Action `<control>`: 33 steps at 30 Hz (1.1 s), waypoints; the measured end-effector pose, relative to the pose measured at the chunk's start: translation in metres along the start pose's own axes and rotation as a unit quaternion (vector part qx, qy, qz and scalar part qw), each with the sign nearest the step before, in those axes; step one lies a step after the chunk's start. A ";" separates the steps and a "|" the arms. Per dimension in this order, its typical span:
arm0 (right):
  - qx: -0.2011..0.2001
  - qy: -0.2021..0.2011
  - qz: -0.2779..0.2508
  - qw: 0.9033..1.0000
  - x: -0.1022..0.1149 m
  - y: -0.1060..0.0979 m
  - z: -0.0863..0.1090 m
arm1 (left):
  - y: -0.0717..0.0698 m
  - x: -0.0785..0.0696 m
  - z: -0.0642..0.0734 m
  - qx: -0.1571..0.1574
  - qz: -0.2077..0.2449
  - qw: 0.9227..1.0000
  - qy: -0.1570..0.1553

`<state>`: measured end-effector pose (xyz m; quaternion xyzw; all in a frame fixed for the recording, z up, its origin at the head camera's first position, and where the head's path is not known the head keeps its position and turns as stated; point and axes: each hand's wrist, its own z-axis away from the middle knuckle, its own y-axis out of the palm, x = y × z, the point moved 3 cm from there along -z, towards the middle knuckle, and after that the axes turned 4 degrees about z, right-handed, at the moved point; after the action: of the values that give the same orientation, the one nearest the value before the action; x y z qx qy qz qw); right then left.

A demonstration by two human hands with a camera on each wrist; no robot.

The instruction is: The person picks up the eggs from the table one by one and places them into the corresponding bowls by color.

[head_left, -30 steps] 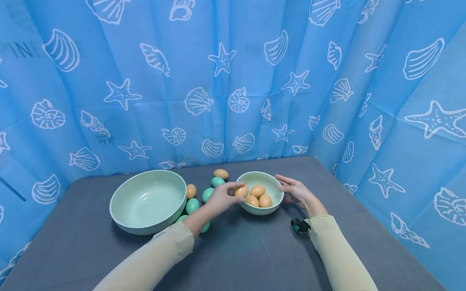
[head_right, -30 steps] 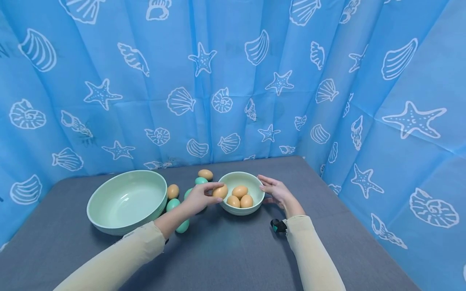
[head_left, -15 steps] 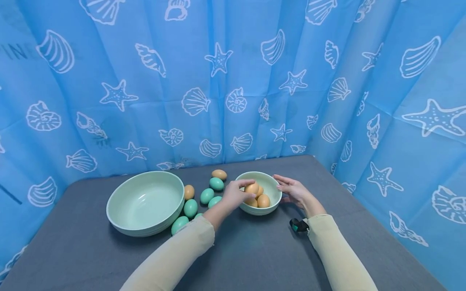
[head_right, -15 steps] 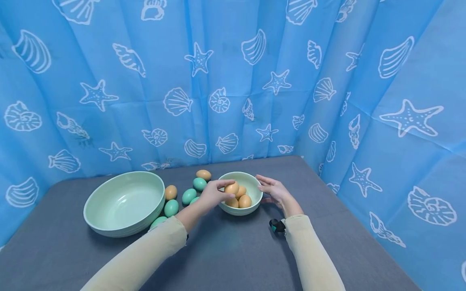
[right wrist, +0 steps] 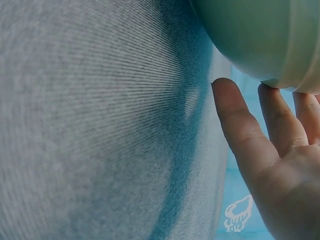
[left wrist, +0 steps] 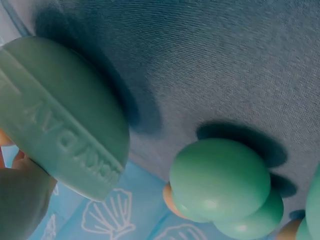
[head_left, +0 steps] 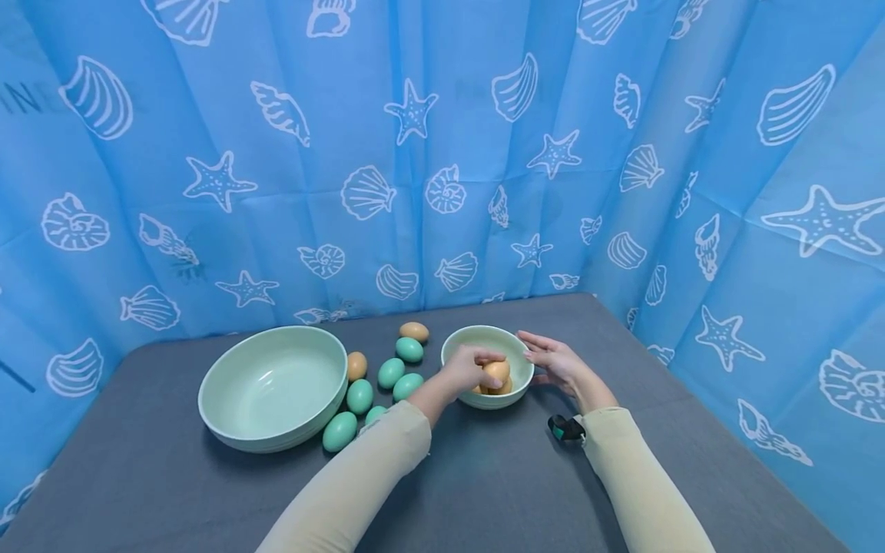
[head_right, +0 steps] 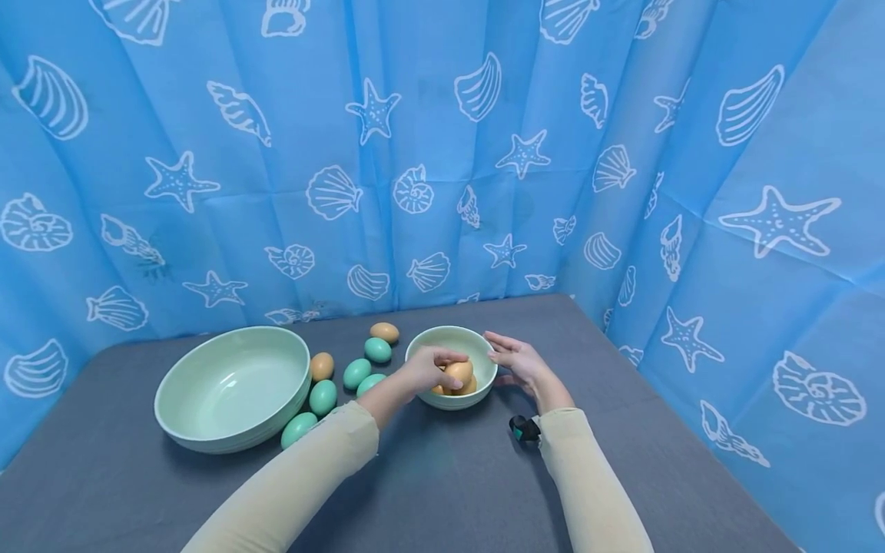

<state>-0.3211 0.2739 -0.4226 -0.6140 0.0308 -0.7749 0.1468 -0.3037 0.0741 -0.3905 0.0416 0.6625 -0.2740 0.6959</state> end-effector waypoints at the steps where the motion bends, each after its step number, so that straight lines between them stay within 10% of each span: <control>1: 0.000 0.000 0.000 1.000 0.000 0.000 0.000 | 0.000 0.000 0.000 0.005 -0.004 1.000 0.000; 12: 0.018 -0.016 -0.004 1.000 0.001 0.001 0.004 | 0.000 0.004 0.002 0.115 -0.060 0.991 0.035; 33: 0.018 -0.014 -0.003 1.000 0.000 0.000 0.003 | 0.002 0.002 0.009 0.096 -0.078 0.992 0.015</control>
<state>-0.3183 0.2745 -0.4217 -0.6221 0.0133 -0.7672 0.1556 -0.2948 0.0716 -0.3917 0.0610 0.6447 -0.3894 0.6551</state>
